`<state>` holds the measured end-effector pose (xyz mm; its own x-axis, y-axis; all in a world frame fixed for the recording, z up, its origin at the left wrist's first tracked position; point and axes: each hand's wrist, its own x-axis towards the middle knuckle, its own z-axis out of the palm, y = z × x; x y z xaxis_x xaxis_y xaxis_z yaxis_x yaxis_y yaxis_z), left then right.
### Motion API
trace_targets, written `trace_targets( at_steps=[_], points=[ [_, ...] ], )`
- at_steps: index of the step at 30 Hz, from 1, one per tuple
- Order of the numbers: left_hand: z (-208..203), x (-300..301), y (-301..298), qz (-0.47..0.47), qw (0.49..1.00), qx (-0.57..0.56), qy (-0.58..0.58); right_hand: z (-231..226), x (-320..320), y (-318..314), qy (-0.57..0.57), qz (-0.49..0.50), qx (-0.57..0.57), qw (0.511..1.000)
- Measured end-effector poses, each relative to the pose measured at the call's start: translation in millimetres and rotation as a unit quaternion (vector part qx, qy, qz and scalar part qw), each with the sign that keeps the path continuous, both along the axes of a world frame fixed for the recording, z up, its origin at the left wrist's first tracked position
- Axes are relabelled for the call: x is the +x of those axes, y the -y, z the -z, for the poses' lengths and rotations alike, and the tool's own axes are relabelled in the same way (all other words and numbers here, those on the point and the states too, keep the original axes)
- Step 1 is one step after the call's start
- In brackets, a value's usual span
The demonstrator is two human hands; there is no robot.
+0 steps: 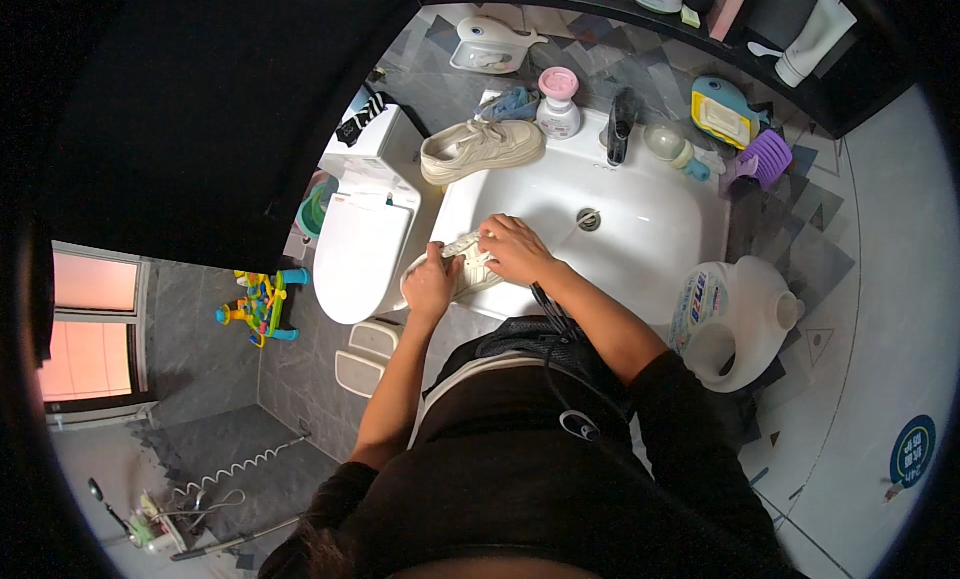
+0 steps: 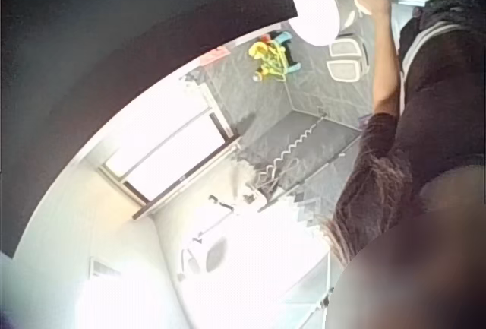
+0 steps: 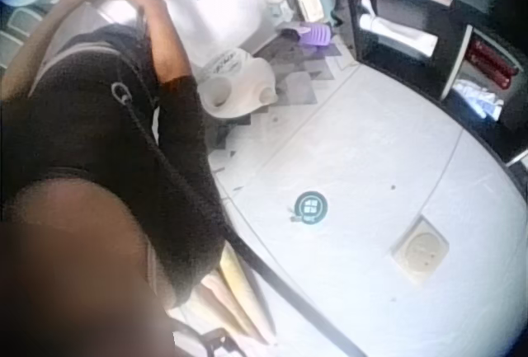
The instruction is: The person scrubs a white sneaker with a brush over a bathroom sink, then removes and rinses the shoelaces under running water. The person handles the shoe and laces directly with their hands.
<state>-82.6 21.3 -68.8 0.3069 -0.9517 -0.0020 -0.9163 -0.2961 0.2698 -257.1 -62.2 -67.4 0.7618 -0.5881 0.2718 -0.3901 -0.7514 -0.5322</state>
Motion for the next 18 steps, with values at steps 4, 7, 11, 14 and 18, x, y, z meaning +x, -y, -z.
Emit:
trace_targets(
  at_steps=[4,7,11,14,18],
  points=[
    [0.4,-0.6,-0.1,0.002,1.0,-0.013,0.002,1.2,6.7,-3.4,-0.015,-0.003,0.001,1.0],
    [1.8,0.2,-0.8,0.002,1.0,-0.02,0.004,1.5,6.0,-2.0,0.022,0.006,0.03,0.999],
    [2.2,-0.6,-1.3,-0.004,1.0,-0.027,0.006,-5.9,-10.0,9.1,0.152,0.065,0.048,0.985],
    [6.4,0.0,0.5,-0.003,0.999,-0.033,0.017,10.8,-19.8,22.3,0.264,0.13,0.067,0.953],
    [4.2,0.6,0.7,-0.003,1.0,-0.016,0.021,0.5,-38.5,41.9,0.428,0.264,0.189,0.843]
  ],
)
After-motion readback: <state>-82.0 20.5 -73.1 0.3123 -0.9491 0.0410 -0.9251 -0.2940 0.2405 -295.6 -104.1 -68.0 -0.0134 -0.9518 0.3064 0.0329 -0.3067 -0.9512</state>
